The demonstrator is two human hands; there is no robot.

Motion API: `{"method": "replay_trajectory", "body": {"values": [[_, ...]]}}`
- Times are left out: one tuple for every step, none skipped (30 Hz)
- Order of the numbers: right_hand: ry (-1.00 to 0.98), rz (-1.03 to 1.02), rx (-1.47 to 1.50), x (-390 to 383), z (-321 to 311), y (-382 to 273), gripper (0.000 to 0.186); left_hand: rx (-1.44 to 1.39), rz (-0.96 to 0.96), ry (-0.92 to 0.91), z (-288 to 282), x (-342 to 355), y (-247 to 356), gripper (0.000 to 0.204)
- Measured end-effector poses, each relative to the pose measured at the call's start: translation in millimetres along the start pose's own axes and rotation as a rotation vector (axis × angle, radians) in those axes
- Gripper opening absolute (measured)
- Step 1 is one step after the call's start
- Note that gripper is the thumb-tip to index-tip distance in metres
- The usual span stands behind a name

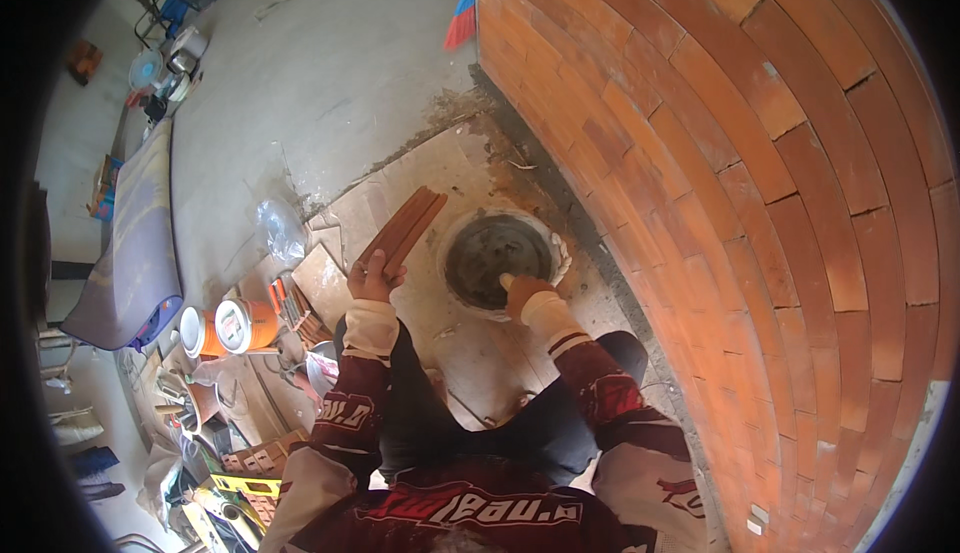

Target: The person applies mortar to a bucket and then to the back of a terracotta tile using a trowel. They place the tile onto a curved wall section, align it with existing tiles, and tap it into place with a white PVC pipe. The person repeats this process for multiple tiles along the wall.

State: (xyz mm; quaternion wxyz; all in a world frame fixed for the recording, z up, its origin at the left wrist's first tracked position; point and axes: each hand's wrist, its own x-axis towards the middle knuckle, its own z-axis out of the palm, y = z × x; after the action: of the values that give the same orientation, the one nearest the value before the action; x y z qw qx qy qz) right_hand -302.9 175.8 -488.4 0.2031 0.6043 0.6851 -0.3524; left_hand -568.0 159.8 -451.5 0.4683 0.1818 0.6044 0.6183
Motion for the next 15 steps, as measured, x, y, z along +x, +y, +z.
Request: {"method": "replay_trajectory", "body": {"values": [[0.058,-0.046,-0.086,-21,-18,-13,0.035,-0.012,0.0,0.017,-3,1,-3,0.03],[0.116,-0.08,-0.168,-44,-36,-20,0.031,-0.024,-0.007,0.024,-4,0,-4,0.033],[0.137,-0.094,-0.225,-61,-50,-24,0.028,-0.018,0.003,0.012,-7,-1,-3,0.033],[0.155,-0.104,-0.287,-75,-61,-24,0.026,-0.015,0.007,-0.001,-11,-2,-5,0.033],[0.171,-0.116,-0.35,-82,-68,-22,0.024,-0.013,0.012,-0.01,-15,-4,-6,0.033],[0.225,-0.131,-0.359,-82,-75,-14,0.023,-0.004,0.02,-0.024,-13,-5,-4,0.03],[0.276,-0.155,-0.365,-78,-81,-8,0.022,0.011,0.03,-0.03,-15,-4,-1,0.027],[0.326,-0.18,-0.371,-72,-87,-5,0.022,0.027,0.04,-0.034,-16,-4,0,0.026],[0.281,-0.155,-0.431,-68,-96,-12,0.022,0.031,0.051,-0.025,-17,-4,1,0.025],[0.232,-0.131,-0.491,-63,-106,-23,0.023,0.036,0.058,-0.013,-16,-4,0,0.025],[0.183,-0.107,-0.55,-61,-110,-31,0.023,0.042,0.066,0.0,-17,-4,-1,0.025],[0.176,-0.119,-0.594,-51,-101,-28,0.022,0.025,0.054,-0.007,-16,-6,-2,0.025],[0.171,-0.122,-0.635,-32,-86,-19,0.022,0.008,0.042,-0.022,-11,-7,-2,0.025],[0.166,-0.134,-0.678,-19,-76,-14,0.021,-0.009,0.032,-0.03,-10,-7,-1,0.025],[0.166,-0.134,-0.655,-15,-71,-16,0.021,-0.011,0.023,-0.032,-13,-7,-1,0.025]]}}
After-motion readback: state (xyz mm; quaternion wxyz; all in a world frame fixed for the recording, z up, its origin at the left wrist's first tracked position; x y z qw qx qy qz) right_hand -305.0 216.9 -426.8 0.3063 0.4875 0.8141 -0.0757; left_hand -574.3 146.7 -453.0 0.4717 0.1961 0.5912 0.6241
